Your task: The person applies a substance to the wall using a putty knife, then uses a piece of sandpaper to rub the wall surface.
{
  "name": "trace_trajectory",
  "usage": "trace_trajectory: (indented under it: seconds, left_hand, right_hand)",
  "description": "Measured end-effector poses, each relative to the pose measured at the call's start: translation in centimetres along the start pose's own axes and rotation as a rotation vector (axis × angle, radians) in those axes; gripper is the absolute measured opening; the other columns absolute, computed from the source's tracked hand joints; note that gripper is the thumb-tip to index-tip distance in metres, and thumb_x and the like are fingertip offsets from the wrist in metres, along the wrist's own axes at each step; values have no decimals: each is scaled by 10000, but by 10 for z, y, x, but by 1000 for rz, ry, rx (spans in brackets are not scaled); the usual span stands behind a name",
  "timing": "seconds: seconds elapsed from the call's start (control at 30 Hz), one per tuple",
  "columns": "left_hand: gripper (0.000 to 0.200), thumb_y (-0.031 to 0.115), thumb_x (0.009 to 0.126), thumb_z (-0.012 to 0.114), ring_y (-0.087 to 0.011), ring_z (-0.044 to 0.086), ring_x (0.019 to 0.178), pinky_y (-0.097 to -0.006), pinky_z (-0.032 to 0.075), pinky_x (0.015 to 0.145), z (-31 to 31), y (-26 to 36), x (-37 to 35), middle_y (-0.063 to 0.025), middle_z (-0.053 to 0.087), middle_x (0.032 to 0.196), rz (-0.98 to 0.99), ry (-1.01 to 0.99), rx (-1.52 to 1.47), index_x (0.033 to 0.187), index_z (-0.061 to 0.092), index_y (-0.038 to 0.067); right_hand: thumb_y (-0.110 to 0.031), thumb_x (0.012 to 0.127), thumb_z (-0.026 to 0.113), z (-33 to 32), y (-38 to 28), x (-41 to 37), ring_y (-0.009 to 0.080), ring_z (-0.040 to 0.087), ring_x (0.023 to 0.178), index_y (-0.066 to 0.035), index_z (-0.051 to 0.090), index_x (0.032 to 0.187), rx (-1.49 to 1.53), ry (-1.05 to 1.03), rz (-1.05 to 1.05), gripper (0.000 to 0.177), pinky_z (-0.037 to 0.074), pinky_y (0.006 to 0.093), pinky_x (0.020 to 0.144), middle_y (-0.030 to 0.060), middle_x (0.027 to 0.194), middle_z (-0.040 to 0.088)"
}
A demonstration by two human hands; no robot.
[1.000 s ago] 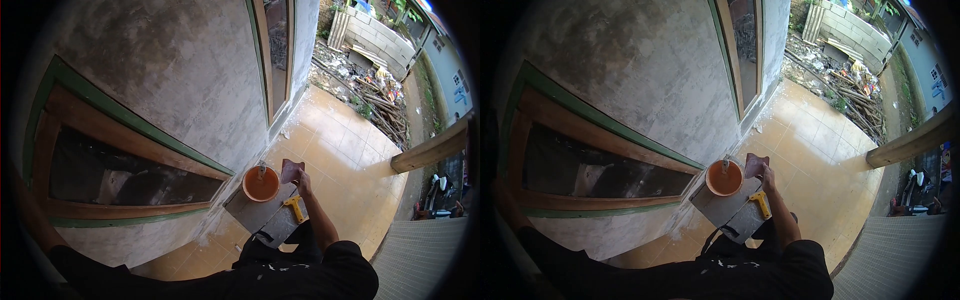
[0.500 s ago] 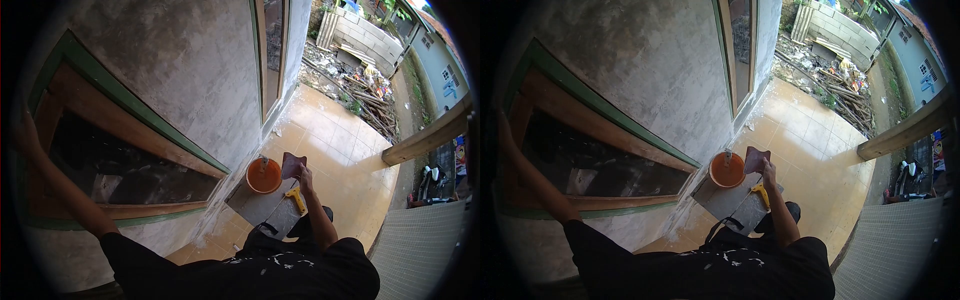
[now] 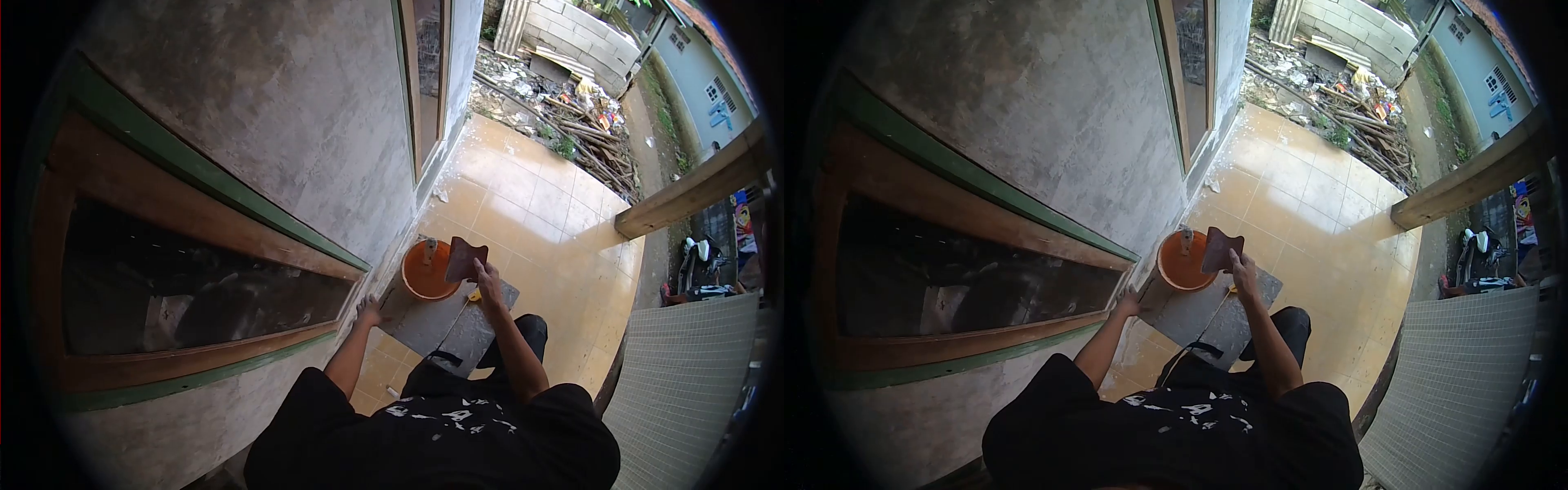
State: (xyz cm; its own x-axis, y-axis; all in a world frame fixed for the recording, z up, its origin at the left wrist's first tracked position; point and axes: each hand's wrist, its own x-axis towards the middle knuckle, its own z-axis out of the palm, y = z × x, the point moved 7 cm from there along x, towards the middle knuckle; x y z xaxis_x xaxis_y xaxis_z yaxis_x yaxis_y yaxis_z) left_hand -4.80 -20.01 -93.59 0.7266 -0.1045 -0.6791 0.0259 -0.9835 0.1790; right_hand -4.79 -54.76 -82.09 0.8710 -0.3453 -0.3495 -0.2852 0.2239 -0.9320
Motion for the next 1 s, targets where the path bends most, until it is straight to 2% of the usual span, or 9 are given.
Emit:
trace_trajectory:
  seconds: [0.23,0.3,0.33,0.4,0.47,0.57,0.83,0.9,1.0]
  left_hand:
    - [1087,386,680,807,-370,429,1247,-459,326,1062,74,-18,15,-269,395,1354,-24,135,-59,1414,187,-121]
    - [1076,373,680,810,-378,453,1215,-457,337,1053,64,-9,12,-286,419,1316,0,186,-67,1391,199,-155]
    - [1076,373,680,810,-378,453,1215,-457,337,1053,64,-6,15,-286,419,1316,1,199,-75,1391,199,-155]
    - [1081,375,675,810,-386,445,1212,-463,340,1046,70,-5,16,-296,421,1296,-17,237,-35,1386,202,-166]
    - [1106,394,665,810,-373,445,1199,-470,336,1043,73,-5,20,-277,431,1283,-29,291,-18,1395,191,-161]
    - [1178,437,635,834,-394,396,1250,-477,305,1076,76,-2,17,-299,387,1331,-62,256,-38,1377,171,-192]
    - [1166,416,668,805,-399,317,1317,-473,254,1107,80,-8,21,-299,340,1375,-66,215,-177,1419,119,-154]
    - [1155,417,682,790,-408,295,1335,-476,245,1114,82,-11,22,-305,300,1410,-56,169,-180,1428,109,-143]
    - [1141,420,706,764,-427,229,1376,-489,229,1126,79,-17,28,-300,212,1479,-29,92,-205,1445,83,-120]
  right_hand:
    - [-189,933,599,28,-14,-10,134,622,759,30,654,1000,-77,-140,-169,236,509,296,685,81,821,656]
    - [-135,871,618,41,-30,-11,212,639,758,8,677,973,-678,-179,-275,185,510,343,723,152,841,670]
    - [-135,871,618,47,-32,-9,212,639,758,8,677,973,-682,-182,-289,185,510,343,723,152,841,670]
    - [-45,833,615,70,-45,-18,238,631,744,-8,692,923,-707,-263,-574,124,503,352,681,128,832,646]
    - [-47,823,602,86,-46,-17,302,624,777,-14,699,904,-791,-317,-644,131,503,389,684,144,850,645]
    - [-88,802,585,103,-1,-1,313,632,804,-22,696,818,-1233,-469,-538,130,516,413,703,156,820,636]
    - [-205,876,559,131,38,14,373,685,773,2,710,841,-1440,-587,-494,258,559,451,680,225,840,676]
    - [-191,864,567,135,34,8,343,682,746,-9,707,829,-1509,-622,-338,233,556,427,654,190,817,684]
    - [-209,857,580,141,30,1,351,690,732,5,704,832,-1497,-652,-428,249,564,432,639,206,800,687]
